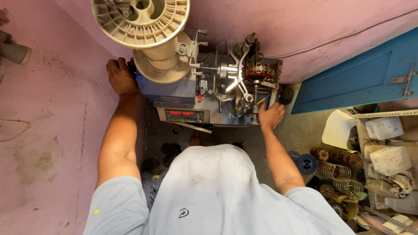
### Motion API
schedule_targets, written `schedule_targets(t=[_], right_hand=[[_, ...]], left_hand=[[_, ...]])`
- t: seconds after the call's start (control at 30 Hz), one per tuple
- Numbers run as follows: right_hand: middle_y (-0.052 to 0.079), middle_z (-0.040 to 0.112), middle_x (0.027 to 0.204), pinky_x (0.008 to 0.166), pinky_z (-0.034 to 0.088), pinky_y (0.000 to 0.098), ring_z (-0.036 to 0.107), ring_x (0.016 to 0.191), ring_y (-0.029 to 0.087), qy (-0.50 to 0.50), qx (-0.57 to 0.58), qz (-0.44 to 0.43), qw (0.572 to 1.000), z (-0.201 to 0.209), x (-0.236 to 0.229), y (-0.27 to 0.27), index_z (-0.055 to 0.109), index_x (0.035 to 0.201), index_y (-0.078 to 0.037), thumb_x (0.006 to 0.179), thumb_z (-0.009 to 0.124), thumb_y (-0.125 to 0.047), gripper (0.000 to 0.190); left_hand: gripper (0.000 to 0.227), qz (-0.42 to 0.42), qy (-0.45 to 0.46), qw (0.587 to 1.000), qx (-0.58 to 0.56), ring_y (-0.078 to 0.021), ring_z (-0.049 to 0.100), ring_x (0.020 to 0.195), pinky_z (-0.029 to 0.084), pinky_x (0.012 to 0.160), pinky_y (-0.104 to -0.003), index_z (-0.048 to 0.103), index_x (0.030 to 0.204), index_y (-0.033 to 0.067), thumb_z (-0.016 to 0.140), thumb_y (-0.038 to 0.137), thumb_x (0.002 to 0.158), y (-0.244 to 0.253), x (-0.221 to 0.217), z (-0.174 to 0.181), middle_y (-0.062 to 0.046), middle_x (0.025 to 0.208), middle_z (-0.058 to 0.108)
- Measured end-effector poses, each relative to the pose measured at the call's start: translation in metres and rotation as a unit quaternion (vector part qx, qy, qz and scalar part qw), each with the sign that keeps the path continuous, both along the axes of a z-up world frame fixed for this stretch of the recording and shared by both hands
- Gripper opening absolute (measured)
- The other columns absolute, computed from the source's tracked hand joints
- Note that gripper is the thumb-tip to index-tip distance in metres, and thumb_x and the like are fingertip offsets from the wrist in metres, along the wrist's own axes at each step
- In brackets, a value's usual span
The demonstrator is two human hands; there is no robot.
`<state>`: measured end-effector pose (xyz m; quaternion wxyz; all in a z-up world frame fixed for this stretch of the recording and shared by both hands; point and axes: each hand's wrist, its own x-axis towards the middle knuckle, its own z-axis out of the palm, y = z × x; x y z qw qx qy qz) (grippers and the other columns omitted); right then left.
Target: The person assembles a small electrical component by hand, inserting and adjusting copper wire coils and metal parts on a workbench. They repeatedly manipulate the component and use a small metal tool to adjust parts while standing in a workshop.
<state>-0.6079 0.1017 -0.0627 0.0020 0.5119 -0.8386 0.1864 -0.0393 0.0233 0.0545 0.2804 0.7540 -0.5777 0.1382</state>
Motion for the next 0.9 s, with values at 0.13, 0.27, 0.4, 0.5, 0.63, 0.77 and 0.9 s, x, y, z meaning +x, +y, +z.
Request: schedule_targets(t=[0.13,0.27,0.4,0.5,0.63,0.77,0.9], right_hand=[[0.024,0.055,0.113,0.094,0.043,0.0548,0.052,0.111,0.043,-0.018,-0.002,0.007,1.000,0.003,-0.001,0.002,0.063,0.107,0.006,0.093,0.072,-0.042,0.050],[0.023,0.054,0.111,0.092,0.043,0.0552,0.052,0.109,0.043,-0.024,-0.010,0.024,0.999,0.002,-0.005,0.003,0.062,0.105,0.005,0.092,0.073,-0.041,0.049],[0.023,0.054,0.111,0.091,0.044,0.0544,0.052,0.108,0.043,-0.023,-0.008,0.047,0.999,-0.001,-0.011,0.002,0.060,0.103,0.004,0.092,0.074,-0.039,0.047],[0.023,0.054,0.110,0.090,0.045,0.0541,0.053,0.107,0.043,-0.029,-0.003,0.072,0.997,0.000,-0.016,0.005,0.058,0.103,0.004,0.091,0.075,-0.038,0.047],[0.023,0.055,0.110,0.089,0.046,0.0535,0.053,0.106,0.043,-0.041,-0.009,0.096,0.994,0.006,-0.020,0.006,0.058,0.102,0.004,0.091,0.076,-0.037,0.047],[0.023,0.054,0.111,0.089,0.047,0.0526,0.053,0.107,0.043,-0.048,-0.011,0.102,0.994,0.014,-0.019,0.008,0.057,0.102,0.004,0.092,0.076,-0.036,0.046],[0.023,0.054,0.111,0.089,0.047,0.0524,0.053,0.108,0.042,-0.051,-0.001,0.107,0.993,0.020,-0.018,0.007,0.057,0.102,0.005,0.093,0.075,-0.036,0.045]], left_hand=[[0.018,0.002,-0.022,1.000,-0.014,-0.0325,0.057,0.103,0.056,0.074,-0.044,0.064,0.104,0.0058,0.075,0.007,0.090,-0.003,0.001,-0.007,-0.013,0.106,0.057],[0.016,0.001,-0.040,0.999,-0.019,-0.0325,0.057,0.103,0.056,0.074,-0.045,0.063,0.103,0.0055,0.075,0.011,0.093,-0.005,0.004,-0.017,-0.013,0.106,0.056],[0.015,0.003,-0.075,0.997,-0.019,-0.0319,0.057,0.102,0.056,0.073,-0.044,0.061,0.101,0.0056,0.072,0.007,0.091,-0.008,0.011,-0.029,-0.013,0.106,0.056],[0.014,0.014,-0.100,0.995,-0.021,-0.0320,0.057,0.103,0.056,0.072,-0.043,0.059,0.098,0.0055,0.072,0.006,0.091,-0.011,0.017,-0.039,-0.012,0.106,0.056],[0.018,0.030,-0.128,0.991,-0.016,-0.0323,0.059,0.104,0.058,0.069,-0.041,0.057,0.096,0.0051,0.073,0.008,0.089,-0.016,0.019,-0.047,-0.012,0.106,0.055],[0.021,0.023,-0.142,0.990,-0.010,-0.0307,0.060,0.103,0.059,0.067,-0.040,0.055,0.094,0.0048,0.075,0.009,0.090,-0.014,0.017,-0.043,-0.011,0.105,0.055],[0.025,0.017,-0.150,0.988,-0.024,-0.0310,0.060,0.102,0.059,0.065,-0.039,0.054,0.092,0.0053,0.078,0.014,0.088,-0.013,0.014,-0.036,-0.011,0.102,0.055]])
